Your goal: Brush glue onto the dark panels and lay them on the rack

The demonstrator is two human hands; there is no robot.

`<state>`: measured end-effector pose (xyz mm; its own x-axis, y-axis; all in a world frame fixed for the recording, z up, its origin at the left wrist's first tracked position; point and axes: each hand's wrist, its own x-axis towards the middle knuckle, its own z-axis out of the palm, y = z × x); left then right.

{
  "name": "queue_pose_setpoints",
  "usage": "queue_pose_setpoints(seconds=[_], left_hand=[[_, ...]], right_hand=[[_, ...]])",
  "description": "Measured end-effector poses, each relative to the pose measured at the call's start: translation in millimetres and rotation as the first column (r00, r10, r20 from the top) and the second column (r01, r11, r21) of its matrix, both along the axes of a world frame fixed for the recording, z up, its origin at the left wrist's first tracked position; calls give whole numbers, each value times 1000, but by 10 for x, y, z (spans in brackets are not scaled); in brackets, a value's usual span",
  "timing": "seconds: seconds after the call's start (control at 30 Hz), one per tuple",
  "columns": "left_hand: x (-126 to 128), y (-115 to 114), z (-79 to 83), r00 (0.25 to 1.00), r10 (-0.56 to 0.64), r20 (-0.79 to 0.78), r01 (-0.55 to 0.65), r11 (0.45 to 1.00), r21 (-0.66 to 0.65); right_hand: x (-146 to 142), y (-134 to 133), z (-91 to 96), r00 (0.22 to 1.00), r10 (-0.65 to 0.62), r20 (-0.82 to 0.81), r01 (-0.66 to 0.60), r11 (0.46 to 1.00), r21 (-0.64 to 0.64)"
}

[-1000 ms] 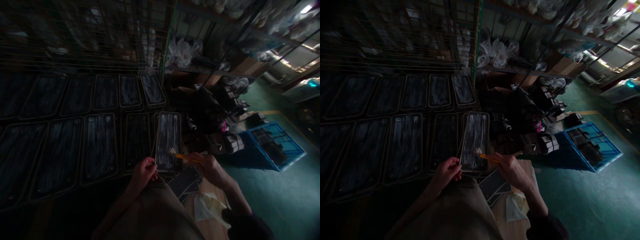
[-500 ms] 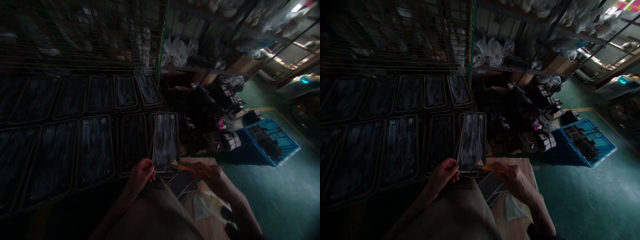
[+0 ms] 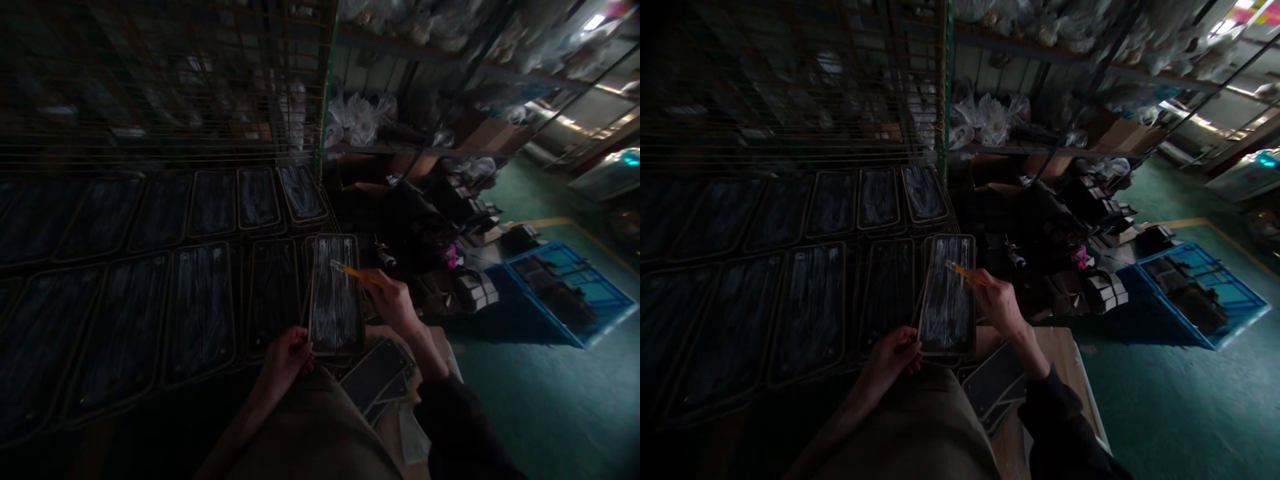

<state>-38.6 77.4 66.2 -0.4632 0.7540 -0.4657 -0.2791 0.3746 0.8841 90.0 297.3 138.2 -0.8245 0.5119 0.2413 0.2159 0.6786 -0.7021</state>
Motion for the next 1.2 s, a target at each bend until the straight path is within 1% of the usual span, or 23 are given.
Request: queue_pose_setpoints(seconds=[0.07,0.13,0.23,0.3,0.33,0.4,0.47,0.57,0.67,0.73,0.8,0.9,0.97,1.07,1.13,1.2], left_hand=[[3,1,-1,1000,7,-1,-7,1000,14],[4,8,3,1000,-3,-11,3,1000,-7],[3,23,19,1000,-25,-16,24,999,-39],[1,26,21,1000,-27,-16,26,999,-33],[2,24,16,999,-27,-21,26,999,-32],[4,17,-4,999,-31,-31,30,999,-45],[9,6,-29,999,-32,-35,30,999,-44],[20,-14,-58,1000,-29,-13,29,1000,0],[20,-26,-68,1000,-15,10,15,1000,19],[10,-20,-58,1000,5,7,-5,1000,2],[-7,-3,-29,1000,12,10,-12,1000,-25],[-34,35,38,997,-6,81,9,1000,-28],[-49,57,81,989,-31,147,33,999,-10],[-58,73,102,978,-57,202,58,998,2],[-52,75,84,977,-47,210,47,999,6],[-39,74,59,980,-9,199,8,1000,2]], right_hand=[[5,-97,-20,997,63,33,-63,998,0],[113,-217,33,987,135,81,-132,990,-49],[369,-355,186,966,217,139,-183,957,-223],[508,-371,259,951,259,167,-192,923,-333],[550,-351,273,950,261,171,-184,911,-368],[574,-257,254,965,220,142,-147,904,-403],[528,-114,193,989,127,71,-90,918,-387],[385,117,79,998,-51,-23,43,960,-278],[237,265,-36,980,-180,-90,164,973,-161],[187,288,-100,973,-197,-120,182,975,-126],[204,253,-131,981,-169,-93,157,980,-123],[337,151,-90,991,-135,-25,130,980,-151],[439,96,-29,983,-176,-46,166,971,-172],[505,76,22,946,-288,-150,261,949,-178],[462,94,1,928,-320,-192,287,941,-181],[352,122,-48,929,-303,-213,271,948,-167]])
